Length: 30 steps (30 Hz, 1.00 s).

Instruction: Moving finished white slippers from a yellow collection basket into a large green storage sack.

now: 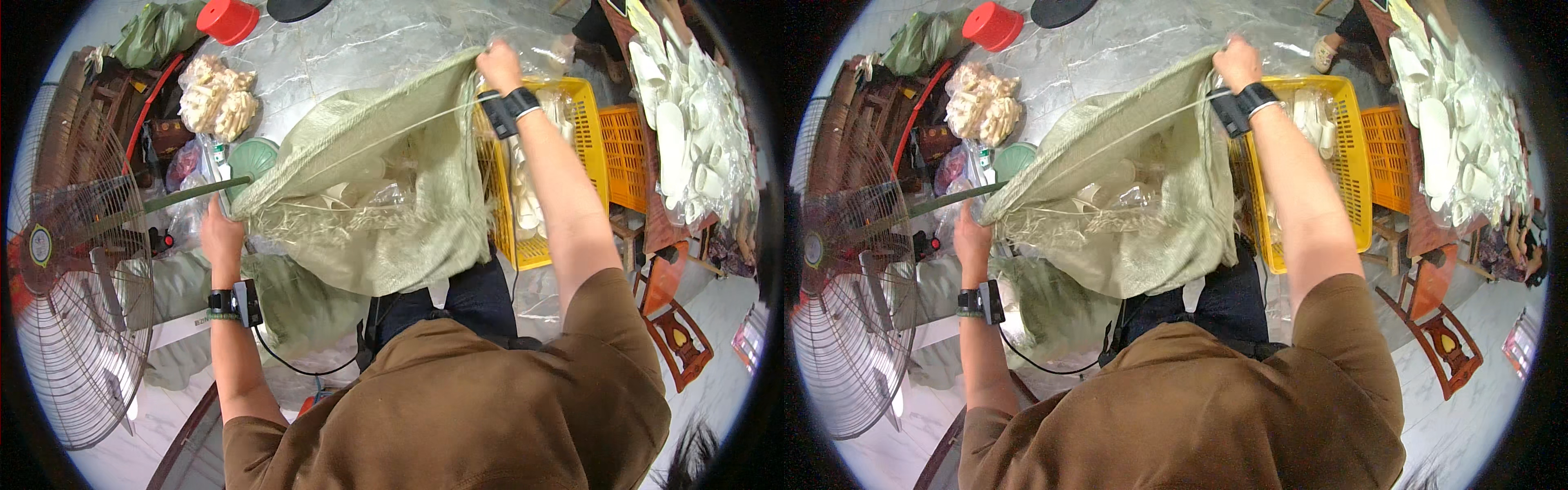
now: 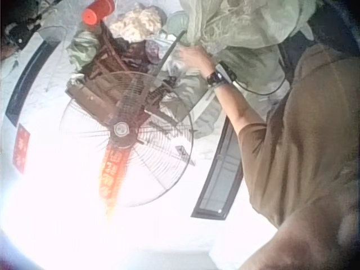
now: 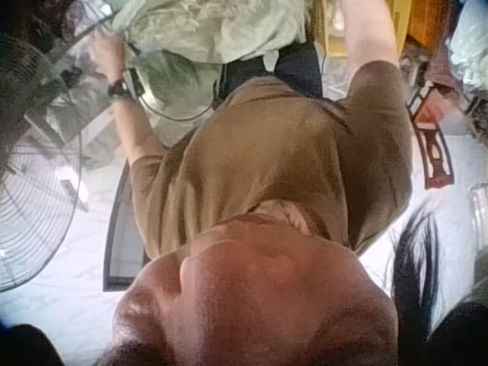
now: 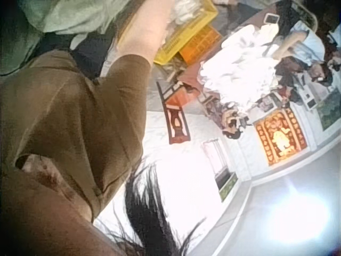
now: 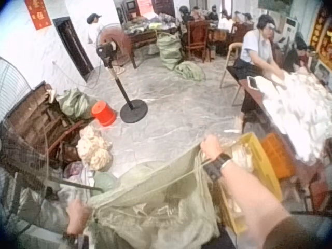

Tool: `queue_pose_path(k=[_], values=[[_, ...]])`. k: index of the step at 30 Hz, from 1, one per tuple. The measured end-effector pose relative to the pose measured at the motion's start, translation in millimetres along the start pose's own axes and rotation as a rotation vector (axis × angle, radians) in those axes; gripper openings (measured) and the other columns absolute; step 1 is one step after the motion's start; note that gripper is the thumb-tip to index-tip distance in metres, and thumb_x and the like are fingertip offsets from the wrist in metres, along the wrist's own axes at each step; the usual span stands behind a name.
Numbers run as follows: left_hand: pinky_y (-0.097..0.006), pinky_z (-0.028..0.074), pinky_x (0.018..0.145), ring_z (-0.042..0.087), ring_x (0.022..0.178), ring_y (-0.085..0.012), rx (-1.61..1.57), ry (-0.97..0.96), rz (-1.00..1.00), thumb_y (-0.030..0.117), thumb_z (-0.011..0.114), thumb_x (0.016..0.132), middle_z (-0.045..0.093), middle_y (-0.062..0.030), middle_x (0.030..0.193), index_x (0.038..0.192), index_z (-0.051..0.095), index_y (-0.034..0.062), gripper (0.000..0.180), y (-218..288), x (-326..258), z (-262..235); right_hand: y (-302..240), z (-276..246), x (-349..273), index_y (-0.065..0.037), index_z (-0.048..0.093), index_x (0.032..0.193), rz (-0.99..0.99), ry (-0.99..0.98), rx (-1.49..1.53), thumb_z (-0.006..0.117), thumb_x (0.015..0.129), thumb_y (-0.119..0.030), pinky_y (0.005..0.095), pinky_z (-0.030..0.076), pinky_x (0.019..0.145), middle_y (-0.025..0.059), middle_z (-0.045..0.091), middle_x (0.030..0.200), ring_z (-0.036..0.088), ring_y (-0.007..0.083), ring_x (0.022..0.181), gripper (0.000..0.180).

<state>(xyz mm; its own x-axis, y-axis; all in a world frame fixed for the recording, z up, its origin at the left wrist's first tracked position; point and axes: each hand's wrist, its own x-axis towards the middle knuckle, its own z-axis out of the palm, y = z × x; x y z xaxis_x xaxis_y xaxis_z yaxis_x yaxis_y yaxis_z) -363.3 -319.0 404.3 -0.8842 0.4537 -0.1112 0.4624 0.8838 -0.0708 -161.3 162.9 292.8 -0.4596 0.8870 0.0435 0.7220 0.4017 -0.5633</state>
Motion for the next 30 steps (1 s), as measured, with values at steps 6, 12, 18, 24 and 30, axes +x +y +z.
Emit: queue_pose_path(k=[6, 12, 18, 24, 30], values=[[-0.034, 0.047, 0.086, 0.056, 0.102, -0.022, -1.552, -0.31, -0.045, 0.004, 0.048, 0.082, 0.06, -0.0096, 0.108, 0.122, 0.051, -0.002, 0.04, -1.6, -17.4, 5.9, -29.9, -13.0, 78.7, 0.005, 0.063, 0.092, -0.162, 0.108, -0.146, 0.053, 0.07, -0.02, 0.0456, 0.047, 0.081, 0.0287, 0.063, 0.092, 0.061, 0.0428, 0.091, 0.035], [-0.029, 0.051, 0.073, 0.062, 0.084, -0.0144, -1.554, -0.708, -0.37, 0.013, 0.059, 0.088, 0.064, -0.0041, 0.095, 0.107, 0.058, 0.0024, 0.022, -79.0, 34.8, 50.8, -39.1, 66.6, 114.8, 0.01, 0.063, 0.087, 0.092, -0.087, 0.18, 0.062, 0.071, -0.02, 0.0395, 0.05, 0.077, 0.0241, 0.065, 0.082, 0.065, 0.0349, 0.086, 0.034], [-0.029, 0.05, 0.071, 0.059, 0.088, -0.0137, -1.747, -0.056, -0.529, 0.013, 0.061, 0.087, 0.062, -0.005, 0.093, 0.103, 0.059, 0.0049, 0.017, -171.8, 109.5, 188.4, -60.0, 232.8, 62.2, 0.0, 0.048, 0.122, -0.279, -0.48, 0.354, 0.079, 0.064, -0.023, 0.0324, 0.045, 0.09, 0.0176, 0.055, 0.119, 0.054, 0.0282, 0.109, 0.07], [-0.049, 0.03, 0.102, 0.044, 0.118, -0.0376, -0.323, 0.558, 0.298, 0.026, 0.067, 0.078, 0.05, -0.0186, 0.125, 0.123, 0.05, 0.0038, 0.053, -26.8, 83.8, 159.1, -64.2, 218.9, 17.4, 0.006, 0.04, 0.13, -0.245, -0.602, 0.039, 0.083, 0.058, -0.051, 0.0361, 0.046, 0.091, 0.0274, 0.051, 0.124, 0.055, 0.0339, 0.11, 0.101], [-0.06, 0.015, 0.107, 0.041, 0.122, -0.0343, -0.444, 0.138, 0.811, 0.034, 0.078, 0.065, 0.05, -0.015, 0.128, 0.133, 0.041, 0.0081, 0.082, 130.6, 48.1, 130.8, -104.2, 174.2, 19.9, 0.003, 0.023, 0.14, -0.254, -0.682, -0.051, 0.082, 0.056, -0.055, 0.0355, 0.049, 0.082, 0.0272, 0.051, 0.123, 0.057, 0.0306, 0.105, 0.118]])
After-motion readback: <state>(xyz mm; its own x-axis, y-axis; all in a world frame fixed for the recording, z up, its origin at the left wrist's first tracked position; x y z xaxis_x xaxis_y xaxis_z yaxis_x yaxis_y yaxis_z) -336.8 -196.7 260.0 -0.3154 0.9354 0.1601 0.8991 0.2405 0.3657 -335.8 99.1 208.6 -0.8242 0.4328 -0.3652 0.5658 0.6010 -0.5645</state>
